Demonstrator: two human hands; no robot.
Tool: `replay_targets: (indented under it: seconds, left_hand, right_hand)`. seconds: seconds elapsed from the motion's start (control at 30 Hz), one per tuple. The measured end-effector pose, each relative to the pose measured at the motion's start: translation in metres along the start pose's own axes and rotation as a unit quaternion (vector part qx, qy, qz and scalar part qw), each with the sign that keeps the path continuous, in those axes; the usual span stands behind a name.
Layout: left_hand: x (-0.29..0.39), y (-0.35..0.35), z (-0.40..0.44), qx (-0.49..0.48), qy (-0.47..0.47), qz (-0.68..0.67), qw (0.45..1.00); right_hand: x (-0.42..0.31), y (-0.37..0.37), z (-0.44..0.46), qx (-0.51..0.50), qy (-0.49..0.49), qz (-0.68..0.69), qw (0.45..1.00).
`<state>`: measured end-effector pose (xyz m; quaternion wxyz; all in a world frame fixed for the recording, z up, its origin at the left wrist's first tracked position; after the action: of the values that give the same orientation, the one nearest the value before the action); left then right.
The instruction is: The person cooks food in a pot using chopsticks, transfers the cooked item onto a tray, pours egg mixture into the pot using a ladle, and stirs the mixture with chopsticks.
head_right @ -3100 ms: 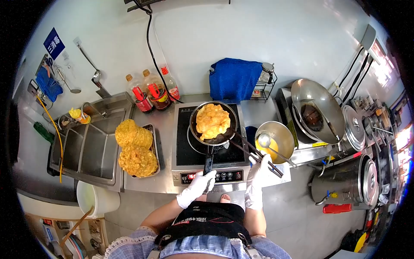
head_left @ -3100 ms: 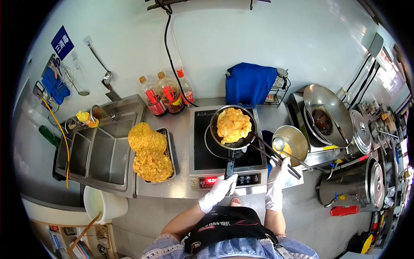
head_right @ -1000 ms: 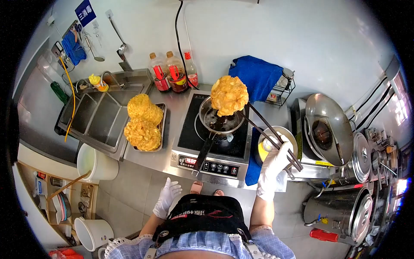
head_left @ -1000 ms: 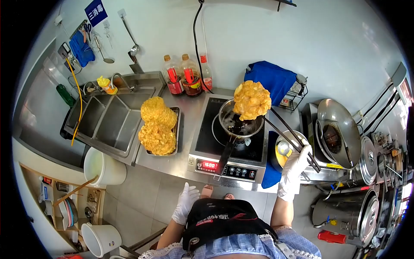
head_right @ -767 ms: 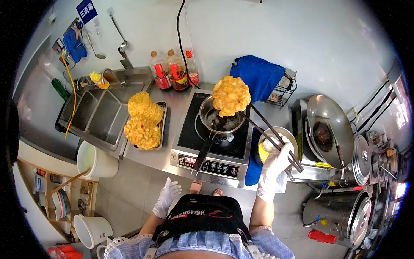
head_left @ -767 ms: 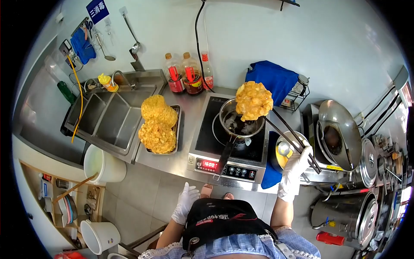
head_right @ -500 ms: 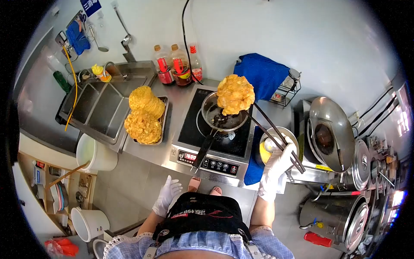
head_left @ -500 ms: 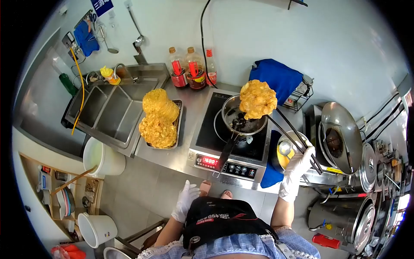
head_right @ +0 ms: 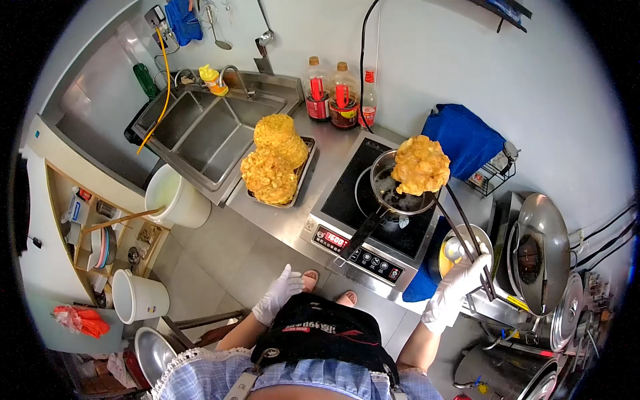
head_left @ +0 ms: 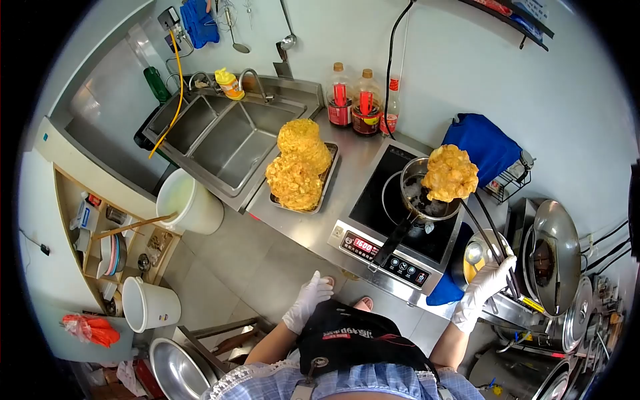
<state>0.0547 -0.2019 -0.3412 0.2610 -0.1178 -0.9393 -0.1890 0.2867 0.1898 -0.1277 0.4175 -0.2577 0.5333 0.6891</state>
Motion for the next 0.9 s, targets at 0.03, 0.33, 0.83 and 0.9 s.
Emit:
replay_targets:
  seconds: [0.03,0.33,0.83,0.9]
  left_hand:
    - [0.001,-0.002,0.001,-0.001,0.0,0.0,1.0]
    - [0.03,-0.008,0.001,-0.028,-0.003,0.022,0.999]
    - [0.078,-0.048,0.046,-0.062,-0.021,0.073,0.995]
    - [0.083,-0.051,0.051,-0.066,-0.021,0.073,0.995]
  right_hand:
    - [0.001,0.0,-0.001,0.001,-0.001,0.0,1.0]
    - [-0.006,0.006,-0.016,0.02,-0.001,0.011,1.0]
    - [-0.02,0.014,-0.048,0.118,-0.05,-0.035,0.991]
    - [-0.024,0.016,-0.052,0.138,-0.059,-0.048,0.988]
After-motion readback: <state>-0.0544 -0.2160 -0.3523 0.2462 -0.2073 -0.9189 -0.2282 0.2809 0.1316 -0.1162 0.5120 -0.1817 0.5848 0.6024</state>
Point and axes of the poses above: each hand's wrist, its own z-axis towards the middle knuckle, its own y-axis out of the palm, x = y × z, the point moved 7 cm from there along z, towards the middle knuckle, and after that the axes turned 4 degrees about -y, right-handed, at the moved point
